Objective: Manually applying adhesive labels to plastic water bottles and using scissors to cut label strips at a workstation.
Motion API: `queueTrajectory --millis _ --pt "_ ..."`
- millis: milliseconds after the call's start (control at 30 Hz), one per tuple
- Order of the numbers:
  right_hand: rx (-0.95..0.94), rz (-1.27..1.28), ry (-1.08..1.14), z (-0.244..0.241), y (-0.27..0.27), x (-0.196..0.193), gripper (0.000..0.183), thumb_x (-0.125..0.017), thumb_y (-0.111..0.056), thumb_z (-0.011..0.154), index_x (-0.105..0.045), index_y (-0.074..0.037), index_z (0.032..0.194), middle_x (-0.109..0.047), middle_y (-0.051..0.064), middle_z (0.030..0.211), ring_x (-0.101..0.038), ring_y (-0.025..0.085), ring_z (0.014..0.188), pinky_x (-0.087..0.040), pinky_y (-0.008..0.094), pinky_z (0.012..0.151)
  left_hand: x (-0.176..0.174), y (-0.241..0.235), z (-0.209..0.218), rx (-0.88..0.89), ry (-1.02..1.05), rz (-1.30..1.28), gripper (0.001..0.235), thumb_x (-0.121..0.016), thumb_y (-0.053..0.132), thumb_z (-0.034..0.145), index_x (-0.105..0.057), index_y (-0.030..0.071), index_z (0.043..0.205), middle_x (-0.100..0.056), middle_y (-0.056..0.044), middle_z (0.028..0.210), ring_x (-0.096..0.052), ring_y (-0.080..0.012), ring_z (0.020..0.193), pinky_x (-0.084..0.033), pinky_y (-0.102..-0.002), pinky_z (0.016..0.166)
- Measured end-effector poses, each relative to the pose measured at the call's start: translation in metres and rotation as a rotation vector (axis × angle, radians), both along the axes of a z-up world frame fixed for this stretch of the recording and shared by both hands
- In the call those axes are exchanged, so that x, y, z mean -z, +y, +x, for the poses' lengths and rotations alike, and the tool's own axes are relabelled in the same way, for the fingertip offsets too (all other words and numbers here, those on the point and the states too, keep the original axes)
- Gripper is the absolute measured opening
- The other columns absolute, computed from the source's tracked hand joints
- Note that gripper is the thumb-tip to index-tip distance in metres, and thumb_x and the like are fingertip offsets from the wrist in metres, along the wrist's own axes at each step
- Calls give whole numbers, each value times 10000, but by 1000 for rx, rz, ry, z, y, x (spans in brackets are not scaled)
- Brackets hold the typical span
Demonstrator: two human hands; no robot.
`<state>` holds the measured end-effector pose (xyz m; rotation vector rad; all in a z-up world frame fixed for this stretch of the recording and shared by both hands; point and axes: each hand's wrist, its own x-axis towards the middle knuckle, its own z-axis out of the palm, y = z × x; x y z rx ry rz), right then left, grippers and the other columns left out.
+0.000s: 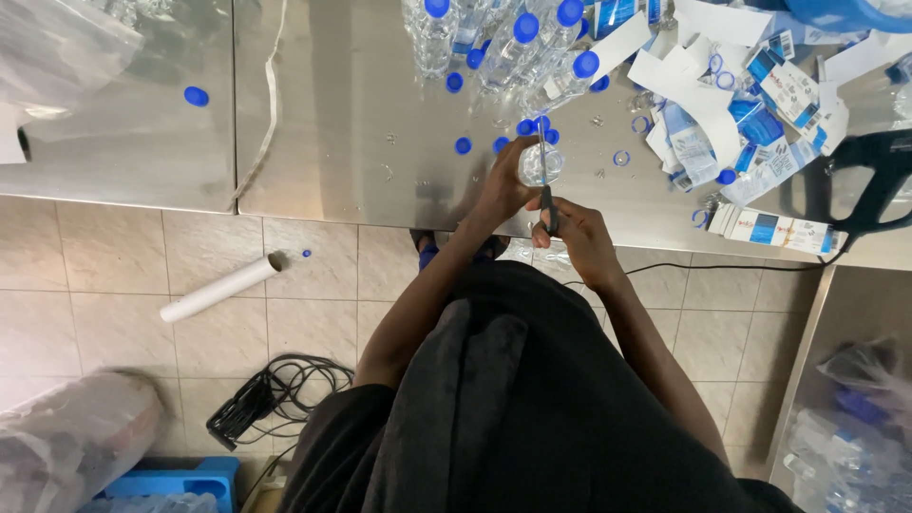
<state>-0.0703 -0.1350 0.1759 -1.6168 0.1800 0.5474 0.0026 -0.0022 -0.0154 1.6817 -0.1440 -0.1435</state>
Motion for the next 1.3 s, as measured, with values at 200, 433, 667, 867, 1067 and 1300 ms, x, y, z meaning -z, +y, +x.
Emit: queueTrajectory --millis 200,433,667,867,1067,1300 --pt "-82 -182 -129 -8 1 5 336 -609 -93 1130 -699 46 1422 -728 187 764 -701 235 852 -537 407 863 4 -1 -6 -65 -123 28 764 -957 196 780 -608 282 1454 -696 -103 1223 -688 -406 1204 -539 -542 1076" --pt "-121 -297 -166 -9 14 -21 426 -632 -45 1103 -623 57 1516 -774 203 826 -783 306 887 -578 484 879 12 -10 -7 -62 -189 -38 696 -968 360 800 -658 240 1411 -709 -126 1166 -702 -389 1154 -569 -496 1034" --pt "-76 -325 -334 -10 -10 -47 543 -748 -32 1022 -612 -49 1548 -808 226 1165 -723 444 1246 -489 583 1130 -18 7 -4 -76 -39 6 669 -936 209 835 -624 194 1427 -703 -199 1251 -675 -470 1237 -539 -604 1090" --pt "76 -672 -486 9 -86 18 443 -724 33 1080 -622 96 1507 -742 308 1176 -701 481 1197 -516 607 1064 -33 24 -3 -52 -159 -16 884 -1031 457 766 -591 215 1493 -690 -96 1406 -667 -355 1338 -477 -524 1194" --pt "-113 -1243 -184 35 -167 150 423 -714 -274 1097 -720 -50 1456 -726 199 1032 -735 411 1078 -596 549 882 -65 47 -12 5 -243 -68 871 -956 520 866 -558 163 1554 -590 -97 1557 -524 -330 1520 -335 -496 1321" --pt "-450 -1555 -245 82 -210 272 209 -721 -267 946 -816 -82 957 -770 170 831 -767 399 892 -618 506 720 -92 65 -1 89 -300 -1 451 -811 338 1043 -700 165 1445 -636 -77 1492 -508 -324 1516 -340 -499 1307"
